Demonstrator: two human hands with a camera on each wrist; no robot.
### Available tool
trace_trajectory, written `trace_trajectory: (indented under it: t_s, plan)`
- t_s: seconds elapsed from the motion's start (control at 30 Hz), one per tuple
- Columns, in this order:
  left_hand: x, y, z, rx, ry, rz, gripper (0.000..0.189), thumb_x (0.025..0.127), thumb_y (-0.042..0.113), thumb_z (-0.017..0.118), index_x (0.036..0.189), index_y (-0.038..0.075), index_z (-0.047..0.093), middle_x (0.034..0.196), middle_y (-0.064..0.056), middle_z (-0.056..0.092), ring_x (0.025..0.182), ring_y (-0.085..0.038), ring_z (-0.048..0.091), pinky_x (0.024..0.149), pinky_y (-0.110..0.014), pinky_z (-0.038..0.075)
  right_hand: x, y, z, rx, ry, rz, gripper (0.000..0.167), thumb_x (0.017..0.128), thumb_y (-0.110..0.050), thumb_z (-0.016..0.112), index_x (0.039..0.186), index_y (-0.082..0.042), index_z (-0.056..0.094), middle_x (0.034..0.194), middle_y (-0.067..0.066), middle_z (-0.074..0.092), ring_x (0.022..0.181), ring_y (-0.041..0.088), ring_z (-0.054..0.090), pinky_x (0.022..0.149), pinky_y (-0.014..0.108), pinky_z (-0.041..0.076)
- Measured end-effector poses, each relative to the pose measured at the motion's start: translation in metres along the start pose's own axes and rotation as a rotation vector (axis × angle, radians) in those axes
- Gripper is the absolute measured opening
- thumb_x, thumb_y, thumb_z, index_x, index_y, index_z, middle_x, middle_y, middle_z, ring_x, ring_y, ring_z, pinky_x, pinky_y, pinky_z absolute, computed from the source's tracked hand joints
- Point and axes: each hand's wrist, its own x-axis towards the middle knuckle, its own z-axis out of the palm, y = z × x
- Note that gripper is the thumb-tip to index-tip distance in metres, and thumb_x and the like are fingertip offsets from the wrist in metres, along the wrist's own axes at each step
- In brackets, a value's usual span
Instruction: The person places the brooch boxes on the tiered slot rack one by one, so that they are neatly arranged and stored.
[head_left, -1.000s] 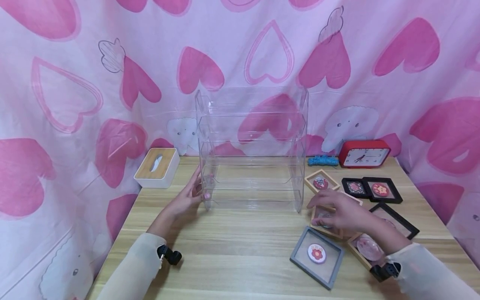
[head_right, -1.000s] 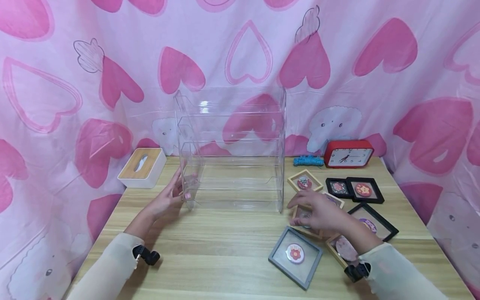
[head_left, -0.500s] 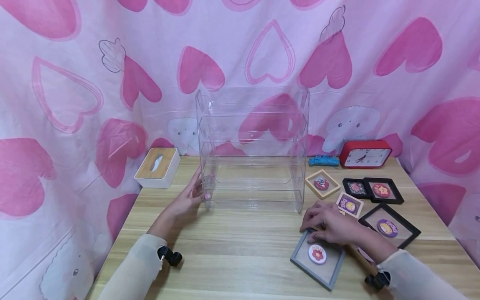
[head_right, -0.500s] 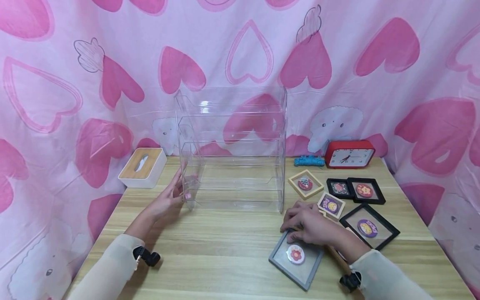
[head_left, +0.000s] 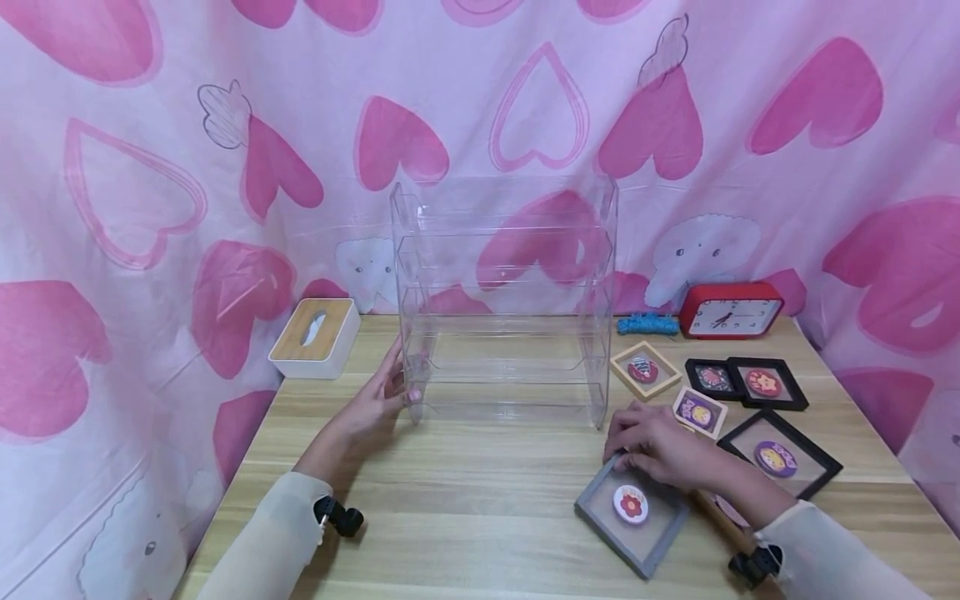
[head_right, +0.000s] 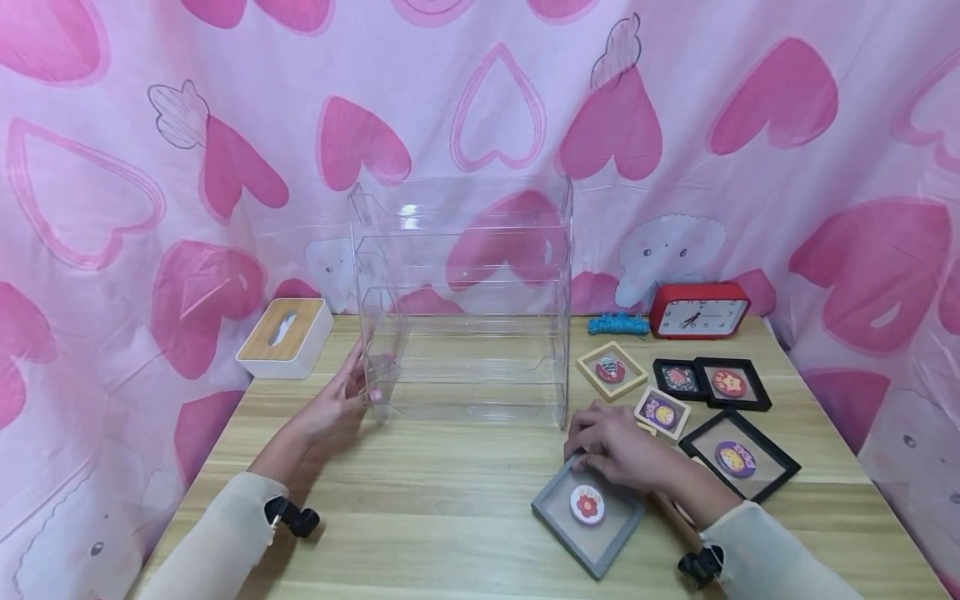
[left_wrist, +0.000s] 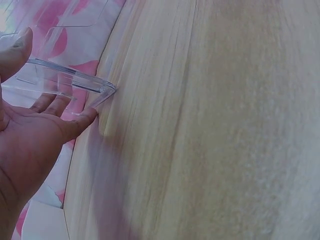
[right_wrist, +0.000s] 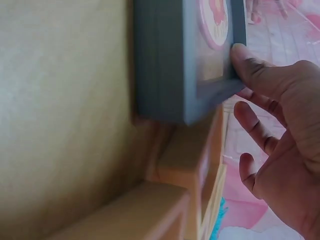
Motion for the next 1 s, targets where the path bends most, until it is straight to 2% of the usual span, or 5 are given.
trace_trajectory:
  t_s: [0.17, 0.33, 0.73, 0.87, 1.0]
  plan:
    - [-0.001, 0.0, -0.001, 0.001, 0.001, -0.002, 0.109, 0.108, 0.005, 0.065, 0.172, 0.06, -0.005, 0.186, -0.023, 0.004, 0.172, -0.05, 0.009, 0.135, -0.074, 0.011, 0.001, 0.002, -0.01, 0.061, 0.02, 0.003, 0.024, 0.093, -0.013, 0.087, 0.108, -0.031, 0.085, 0.111, -0.017, 0.071, 0.105, 0.002, 0.062, 0.089, 0.027, 0.058]
    - [-0.001, 0.002, -0.003, 0.02, 0.01, -0.026, 0.108, 0.11, 0.007, 0.064, 0.171, 0.062, -0.006, 0.187, -0.02, 0.003, 0.173, -0.049, 0.006, 0.135, -0.076, 0.006, 0.002, 0.001, -0.02, 0.113, 0.004, 0.068, 0.024, 0.098, -0.01, 0.081, 0.117, -0.025, 0.083, 0.121, -0.009, 0.077, 0.112, 0.005, 0.071, 0.096, 0.03, 0.065]
    - [0.002, 0.001, -0.002, 0.032, 0.011, -0.029, 0.107, 0.111, 0.003, 0.06, 0.171, 0.062, -0.007, 0.187, -0.021, 0.005, 0.173, -0.049, 0.006, 0.134, -0.077, 0.003, 0.0, -0.002, -0.042, 0.045, 0.202, 0.059, 0.043, 0.089, 0.006, 0.087, 0.113, -0.029, 0.081, 0.111, -0.014, 0.079, 0.1, 0.001, 0.072, 0.083, 0.027, 0.067]
    - [0.001, 0.0, -0.001, 0.038, 0.009, -0.019, 0.107, 0.111, 0.003, 0.06, 0.171, 0.06, -0.007, 0.187, -0.022, 0.005, 0.172, -0.05, 0.006, 0.134, -0.076, 0.005, 0.002, -0.004, -0.057, 0.03, 0.266, 0.07, 0.047, 0.087, 0.007, 0.088, 0.113, -0.031, 0.081, 0.111, -0.013, 0.081, 0.1, 0.001, 0.072, 0.087, 0.02, 0.065]
    - [0.0, 0.0, 0.0, 0.042, 0.003, -0.008, 0.106, 0.111, 0.004, 0.06, 0.172, 0.058, -0.008, 0.187, -0.022, 0.006, 0.172, -0.05, 0.008, 0.135, -0.076, 0.006, 0.006, -0.008, -0.074, 0.056, 0.337, 0.033, 0.048, 0.086, 0.012, 0.087, 0.117, -0.025, 0.082, 0.113, -0.006, 0.082, 0.103, 0.002, 0.072, 0.09, 0.012, 0.061]
